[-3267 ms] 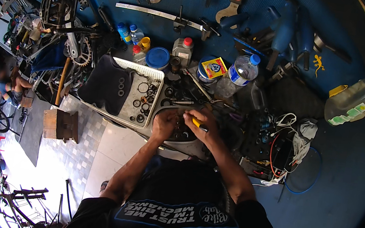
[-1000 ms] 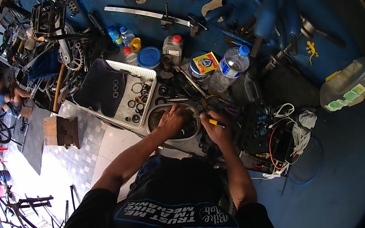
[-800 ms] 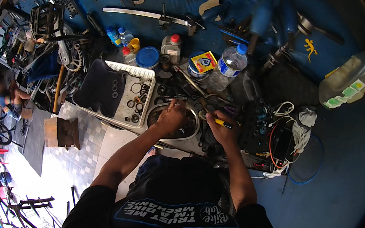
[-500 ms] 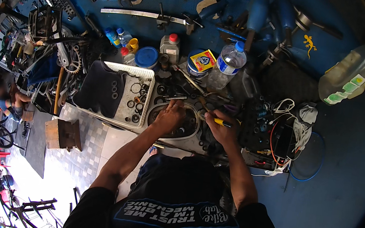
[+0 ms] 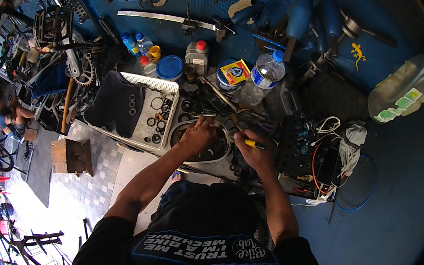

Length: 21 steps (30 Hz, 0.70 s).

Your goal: The person scrubs small mechanical parts in a metal sink using a yellow-handled brush. They repeatedly scrub, rinse, and reposition the parts under running water, handling them one at a time.

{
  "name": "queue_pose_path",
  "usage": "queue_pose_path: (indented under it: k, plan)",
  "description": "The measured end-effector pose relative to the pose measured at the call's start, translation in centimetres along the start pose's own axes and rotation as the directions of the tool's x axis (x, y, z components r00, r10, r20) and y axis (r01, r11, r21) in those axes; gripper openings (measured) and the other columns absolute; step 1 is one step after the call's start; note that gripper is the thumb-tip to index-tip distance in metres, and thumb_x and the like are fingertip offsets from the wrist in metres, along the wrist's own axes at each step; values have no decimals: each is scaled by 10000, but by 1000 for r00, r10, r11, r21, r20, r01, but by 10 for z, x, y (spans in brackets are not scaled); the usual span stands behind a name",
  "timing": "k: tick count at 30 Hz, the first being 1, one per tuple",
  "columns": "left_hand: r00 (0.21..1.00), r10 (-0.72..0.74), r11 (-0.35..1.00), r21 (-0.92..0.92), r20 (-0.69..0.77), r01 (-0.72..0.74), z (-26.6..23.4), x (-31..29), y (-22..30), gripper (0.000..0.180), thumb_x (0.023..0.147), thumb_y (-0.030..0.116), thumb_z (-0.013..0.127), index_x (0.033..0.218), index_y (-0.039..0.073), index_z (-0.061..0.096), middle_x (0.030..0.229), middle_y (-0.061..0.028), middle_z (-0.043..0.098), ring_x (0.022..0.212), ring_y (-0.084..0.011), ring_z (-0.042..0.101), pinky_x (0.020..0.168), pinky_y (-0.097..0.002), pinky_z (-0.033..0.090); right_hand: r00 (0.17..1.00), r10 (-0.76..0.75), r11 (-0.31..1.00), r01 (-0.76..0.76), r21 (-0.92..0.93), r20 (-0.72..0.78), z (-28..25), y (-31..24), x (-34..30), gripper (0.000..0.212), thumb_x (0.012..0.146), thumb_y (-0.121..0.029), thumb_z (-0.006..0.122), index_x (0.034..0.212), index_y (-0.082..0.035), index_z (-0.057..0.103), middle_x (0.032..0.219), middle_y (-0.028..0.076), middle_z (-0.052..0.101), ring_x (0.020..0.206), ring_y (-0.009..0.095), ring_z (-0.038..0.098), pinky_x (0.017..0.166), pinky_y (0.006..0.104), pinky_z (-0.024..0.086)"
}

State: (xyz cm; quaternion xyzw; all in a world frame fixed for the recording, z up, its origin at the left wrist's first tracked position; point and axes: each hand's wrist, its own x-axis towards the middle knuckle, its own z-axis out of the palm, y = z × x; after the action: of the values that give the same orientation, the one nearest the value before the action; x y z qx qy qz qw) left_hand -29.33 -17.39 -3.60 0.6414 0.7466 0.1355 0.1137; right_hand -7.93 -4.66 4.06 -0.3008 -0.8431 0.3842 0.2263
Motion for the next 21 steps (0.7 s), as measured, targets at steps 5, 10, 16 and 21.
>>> queue_pose_path:
  k: [5, 10, 16, 21]
  plan:
    - [1000, 12, 999, 53, -21, -11, 10, 5, 0, 307, 959, 219, 709, 1200, 31, 723, 1450, -135, 546, 1439, -377, 491, 1135, -515, 525, 996, 78, 996, -80, 35, 34, -1, -6, 2, 361, 1045, -399, 746, 985, -43, 737, 739, 60, 674, 689, 135, 639, 646, 331, 505]
    - [995, 14, 1000, -21, -94, -16, 1, 3, 0, 310, 890, 245, 806, 1131, 56, 753, 1441, -157, 560, 1403, -407, 524, 1112, -541, 544, 996, 83, 990, -86, 115, 24, -4, -5, 4, 344, 1050, -381, 749, 998, -41, 734, 743, 42, 654, 709, 104, 614, 655, 320, 498]
    - [989, -116, 975, -199, -94, 96, -12, -1, 3, 285, 898, 323, 841, 1020, 72, 783, 1246, -127, 686, 1255, -368, 645, 1000, -472, 598, 997, 47, 997, -51, 51, 65, -4, -4, 2, 348, 1049, -389, 746, 1014, -43, 746, 771, 64, 692, 715, 156, 663, 665, 335, 515]
    - [822, -500, 302, -835, 271, 460, -1, 7, -3, 345, 926, 377, 850, 985, 38, 823, 882, -57, 741, 742, -186, 699, 664, -345, 575, 994, 73, 996, -77, 49, 77, -4, -10, 3, 358, 1053, -396, 740, 1022, -40, 751, 783, 75, 710, 716, 172, 680, 666, 338, 523]
